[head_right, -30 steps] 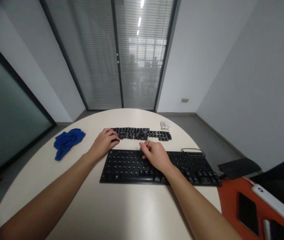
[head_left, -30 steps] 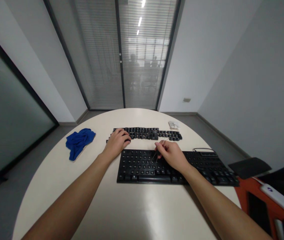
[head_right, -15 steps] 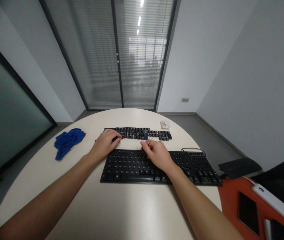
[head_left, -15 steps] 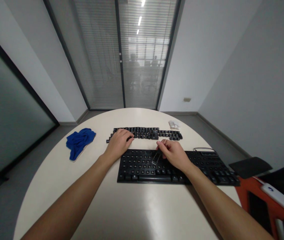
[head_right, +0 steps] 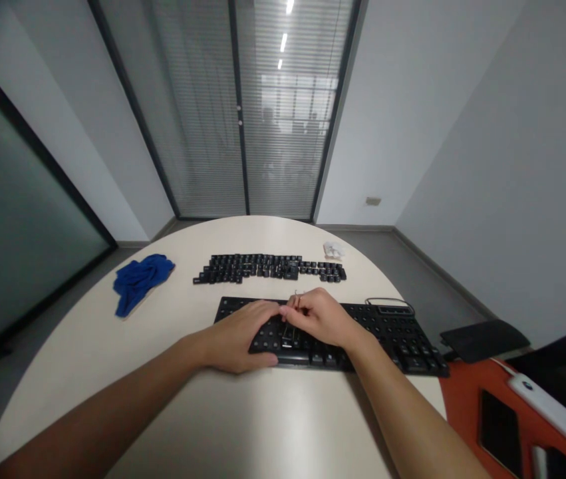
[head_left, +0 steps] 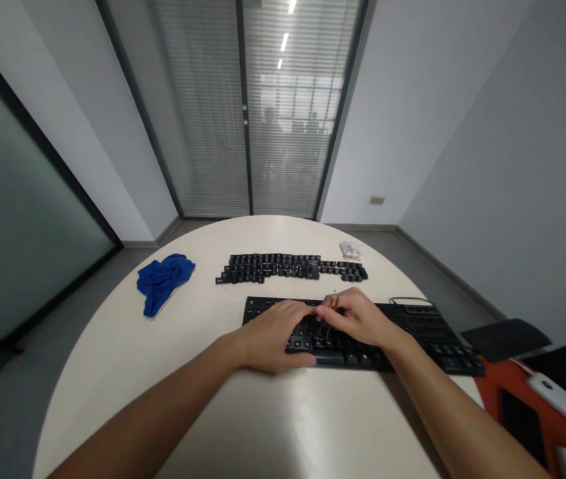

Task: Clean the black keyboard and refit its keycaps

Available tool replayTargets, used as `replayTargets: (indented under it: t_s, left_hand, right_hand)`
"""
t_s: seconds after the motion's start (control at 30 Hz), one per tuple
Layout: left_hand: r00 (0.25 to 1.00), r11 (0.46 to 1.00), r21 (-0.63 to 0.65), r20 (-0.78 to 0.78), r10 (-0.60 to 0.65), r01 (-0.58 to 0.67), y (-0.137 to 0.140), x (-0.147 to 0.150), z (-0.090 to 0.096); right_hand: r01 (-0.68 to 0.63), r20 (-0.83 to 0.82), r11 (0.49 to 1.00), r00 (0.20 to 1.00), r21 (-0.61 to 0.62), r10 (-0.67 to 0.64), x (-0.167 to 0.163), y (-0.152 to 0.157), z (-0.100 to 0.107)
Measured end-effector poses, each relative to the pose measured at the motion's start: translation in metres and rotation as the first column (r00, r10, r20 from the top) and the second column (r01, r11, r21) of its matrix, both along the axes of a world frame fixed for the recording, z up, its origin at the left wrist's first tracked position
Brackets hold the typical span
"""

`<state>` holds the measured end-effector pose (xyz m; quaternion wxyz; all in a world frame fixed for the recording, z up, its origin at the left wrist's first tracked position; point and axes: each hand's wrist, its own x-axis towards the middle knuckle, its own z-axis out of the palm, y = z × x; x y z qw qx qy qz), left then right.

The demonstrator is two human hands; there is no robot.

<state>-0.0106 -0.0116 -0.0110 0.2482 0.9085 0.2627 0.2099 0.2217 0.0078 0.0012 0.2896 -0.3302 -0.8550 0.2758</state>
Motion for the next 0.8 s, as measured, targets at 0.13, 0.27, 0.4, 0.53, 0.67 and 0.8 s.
replayTargets:
  t_s: [0.13,0.27,0.4,0.53,0.67,0.8]
  left_hand:
    - [0.999,0.999,0.029,-0.029,-0.013,0.014,-0.003,0.001,-0.001]
    - [0.998,0.999,0.037,-0.070,0.007,-0.004,-0.002,0.001,-0.001]
    - [0.993,0.999,0.041,-0.119,0.005,0.000,0.000,-0.007,0.004]
    - [0.985,0.997,0.069,-0.169,0.031,-0.019,-0.001,-0.021,0.009]
    - [0.981,0.989,0.104,-0.148,0.122,-0.107,-0.009,-0.026,0.009]
    - [0.977,0.974,0.148,-0.104,0.185,-0.169,-0.014,-0.018,0.003]
  right_hand:
    - [-0.071,-0.008,0.997,0.997,0.037,0.072,-0.002,-0.003,0.001]
    - [-0.084,0.066,0.993,0.995,0.081,0.079,-0.006,-0.006,0.002]
    - [-0.109,0.072,0.991,0.992,0.079,0.103,-0.009,-0.009,0.005]
    - [-0.112,0.065,0.992,0.992,0.066,0.107,-0.014,-0.013,0.010]
    - [-0.078,0.088,0.997,0.993,0.021,0.076,-0.019,-0.015,0.010]
    - [-0.036,0.079,0.999,0.996,-0.038,0.039,-0.021,-0.015,0.007]
